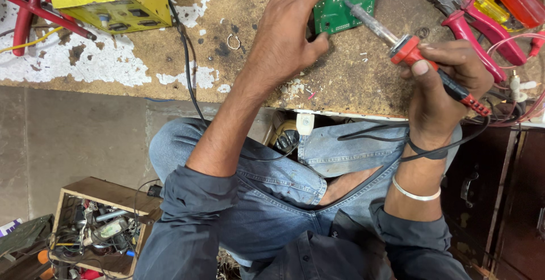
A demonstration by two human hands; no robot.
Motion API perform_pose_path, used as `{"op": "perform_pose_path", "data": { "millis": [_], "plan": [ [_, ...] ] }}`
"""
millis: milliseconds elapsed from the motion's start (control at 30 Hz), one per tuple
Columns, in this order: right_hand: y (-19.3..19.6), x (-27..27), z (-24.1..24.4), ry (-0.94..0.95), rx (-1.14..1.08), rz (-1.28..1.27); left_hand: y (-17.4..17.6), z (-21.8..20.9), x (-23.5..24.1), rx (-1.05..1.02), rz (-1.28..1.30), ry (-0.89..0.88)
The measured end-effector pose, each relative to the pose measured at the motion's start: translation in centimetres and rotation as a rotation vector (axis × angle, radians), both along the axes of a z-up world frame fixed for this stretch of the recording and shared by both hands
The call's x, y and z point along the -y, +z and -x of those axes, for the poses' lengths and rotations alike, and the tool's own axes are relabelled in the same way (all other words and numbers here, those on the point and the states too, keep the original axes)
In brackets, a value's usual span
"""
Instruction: The person uses a soldering iron to apply heat to various points on a green circuit board. They hold the board with one hand and the soldering iron with the other, moving between different components on the board.
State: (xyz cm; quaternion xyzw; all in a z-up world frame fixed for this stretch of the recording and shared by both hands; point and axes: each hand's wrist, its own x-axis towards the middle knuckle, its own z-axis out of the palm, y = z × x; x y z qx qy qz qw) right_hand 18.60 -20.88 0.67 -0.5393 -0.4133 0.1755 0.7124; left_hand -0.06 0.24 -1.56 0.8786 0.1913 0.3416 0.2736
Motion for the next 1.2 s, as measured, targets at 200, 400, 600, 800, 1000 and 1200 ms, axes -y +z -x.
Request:
{"op": "perform_pose_path", "data": {
  "millis": [200,400,600,800,1000,1200],
  "plan": [
    [-0.3,-0.1,-0.3,0.019,-0.009,-0.032,-1.0,-0.6,-0.1,-0.016,-0.046,0.038],
    [-0.5,0.0,-0.3,-0.008,-0.031,-0.034,-0.8,-0.6,0.3,-0.028,-0.064,0.054],
    [-1.3,0.2,-0.7,-0.078,-0.042,-0.085,0.0,-0.5,0.5,-0.067,-0.036,0.052],
    [-1.2,0.4,-0.9,-0.136,-0.113,-0.109,0.8,0.3,0.8,0.011,-0.058,0.006],
    [-0.7,0.1,-0.5,-0.15,-0.093,-0.124,1.0,-0.8,0.9,0.055,-0.001,0.014],
    [-1.5,0.4,-1.2,-0.154,-0.064,-0.125,2.2,-0.3,1.0,0.087,0.092,-0.01]
  ]
}}
